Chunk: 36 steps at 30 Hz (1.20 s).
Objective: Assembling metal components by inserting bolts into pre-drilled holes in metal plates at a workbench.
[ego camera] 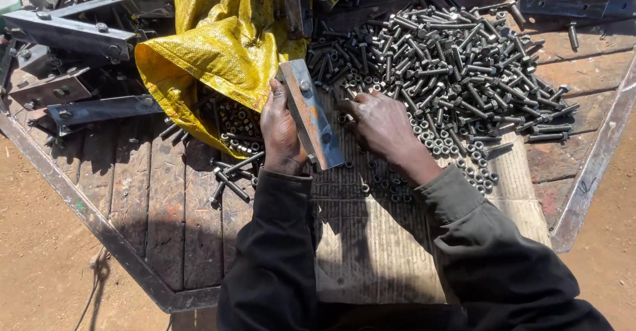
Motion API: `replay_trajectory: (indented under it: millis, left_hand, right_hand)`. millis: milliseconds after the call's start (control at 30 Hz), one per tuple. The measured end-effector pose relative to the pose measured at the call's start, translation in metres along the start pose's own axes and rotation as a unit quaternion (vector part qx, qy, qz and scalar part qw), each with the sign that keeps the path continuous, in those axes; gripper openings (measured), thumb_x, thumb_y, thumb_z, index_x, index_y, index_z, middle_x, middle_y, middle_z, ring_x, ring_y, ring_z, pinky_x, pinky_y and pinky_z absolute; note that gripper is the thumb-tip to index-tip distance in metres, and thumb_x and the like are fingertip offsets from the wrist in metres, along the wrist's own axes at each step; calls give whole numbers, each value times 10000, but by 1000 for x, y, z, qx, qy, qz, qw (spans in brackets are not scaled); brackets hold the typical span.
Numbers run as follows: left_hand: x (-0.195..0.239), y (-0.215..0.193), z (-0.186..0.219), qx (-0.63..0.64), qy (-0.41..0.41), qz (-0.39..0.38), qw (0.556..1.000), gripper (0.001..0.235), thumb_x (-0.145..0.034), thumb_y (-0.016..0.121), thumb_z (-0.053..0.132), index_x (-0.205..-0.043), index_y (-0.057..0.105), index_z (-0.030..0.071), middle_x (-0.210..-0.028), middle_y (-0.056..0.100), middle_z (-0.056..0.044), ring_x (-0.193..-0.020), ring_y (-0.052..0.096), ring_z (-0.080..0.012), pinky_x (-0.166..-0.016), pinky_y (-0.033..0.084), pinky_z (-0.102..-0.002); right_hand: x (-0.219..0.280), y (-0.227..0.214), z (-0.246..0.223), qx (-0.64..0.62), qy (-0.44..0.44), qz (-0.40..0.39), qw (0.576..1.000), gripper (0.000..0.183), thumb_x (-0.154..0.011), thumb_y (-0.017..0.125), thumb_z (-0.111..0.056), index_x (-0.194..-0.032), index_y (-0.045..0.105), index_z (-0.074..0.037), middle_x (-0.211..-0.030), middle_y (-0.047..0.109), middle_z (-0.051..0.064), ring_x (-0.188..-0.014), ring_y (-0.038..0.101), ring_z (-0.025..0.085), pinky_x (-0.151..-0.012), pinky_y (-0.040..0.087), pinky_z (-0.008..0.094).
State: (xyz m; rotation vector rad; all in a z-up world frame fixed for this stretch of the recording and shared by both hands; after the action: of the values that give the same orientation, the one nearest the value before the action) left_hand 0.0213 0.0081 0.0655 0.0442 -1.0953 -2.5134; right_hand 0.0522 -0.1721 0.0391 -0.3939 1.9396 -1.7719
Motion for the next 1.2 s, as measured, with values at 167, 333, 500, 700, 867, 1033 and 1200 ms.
replay_trajectory:
  millis: [167, 333, 500, 700, 867, 1033, 1200]
  left_hand:
    - [-5, -3, 0, 18, 4, 3, 1000, 332, -1007, 628, 382, -1020, 710, 60, -946, 768, -162, -847, 766, -213, -796, 640, -347]
    - [-8, -7, 5, -1, 35, 17, 999, 313, -996, 625, 405, -970, 694, 101, -882, 763, -83, -801, 750, -156, -783, 632, -302]
    - [-6, -7, 10, -59, 74, 29, 995, 269, -988, 680, 331, -1002, 706, 64, -904, 768, -131, -816, 762, -191, -771, 642, -330]
    - [-3, -1, 9, -55, 76, 42, 995, 202, -957, 729, 281, -927, 682, 87, -775, 721, -61, -728, 730, -124, -696, 613, -262]
    - [2, 0, 12, -56, 76, 43, 995, 183, -963, 721, 275, -900, 666, 112, -791, 729, -30, -727, 704, -82, -687, 589, -233]
    - [3, 1, 12, -47, 63, 50, 996, 197, -971, 708, 268, -896, 663, 91, -763, 731, -80, -725, 725, -118, -720, 591, -260]
    - [9, 4, 14, -60, 76, 61, 993, 186, -959, 734, 298, -937, 684, 120, -857, 727, 7, -823, 660, -53, -835, 544, -264]
  right_hand:
    - [9, -21, -16, -39, 6, 38, 998, 230, -925, 608, -76, -1120, 712, -139, -986, 753, 46, -953, 694, 279, -651, 625, 415]
    - [15, -20, -13, -100, 13, 62, 993, 195, -931, 548, -88, -1075, 655, -164, -886, 737, 72, -921, 673, 346, -653, 627, 502]
    - [25, -44, -29, -26, 69, -35, 997, 283, -920, 500, 11, -1050, 698, -144, -872, 756, 92, -872, 748, 337, -712, 664, 467]
    - [30, -36, -26, 15, 114, -100, 988, 205, -923, 612, -23, -1081, 732, -70, -961, 702, 193, -989, 682, 456, -670, 678, 514]
    - [36, -28, -3, -129, 128, -124, 975, 171, -912, 618, 8, -1019, 740, -48, -969, 726, 211, -972, 701, 490, -704, 657, 547]
    - [33, -91, -28, -173, 63, -177, 967, 364, -920, 613, 72, -1253, 715, -32, -1082, 744, 243, -1010, 702, 479, -847, 635, 552]
    - [36, -68, -29, -201, 57, -189, 959, 435, -986, 436, 15, -1350, 665, -53, -1159, 697, 261, -1076, 678, 441, -989, 555, 594]
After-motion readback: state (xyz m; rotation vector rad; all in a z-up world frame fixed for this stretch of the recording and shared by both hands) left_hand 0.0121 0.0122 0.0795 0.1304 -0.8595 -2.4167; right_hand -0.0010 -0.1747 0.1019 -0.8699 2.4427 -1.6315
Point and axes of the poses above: each hand's wrist, its own x-axis away from the middle knuckle, its own y-axis out of the palm, z = x × y, the point moved 4 cm from there along -x, towards the middle knuckle
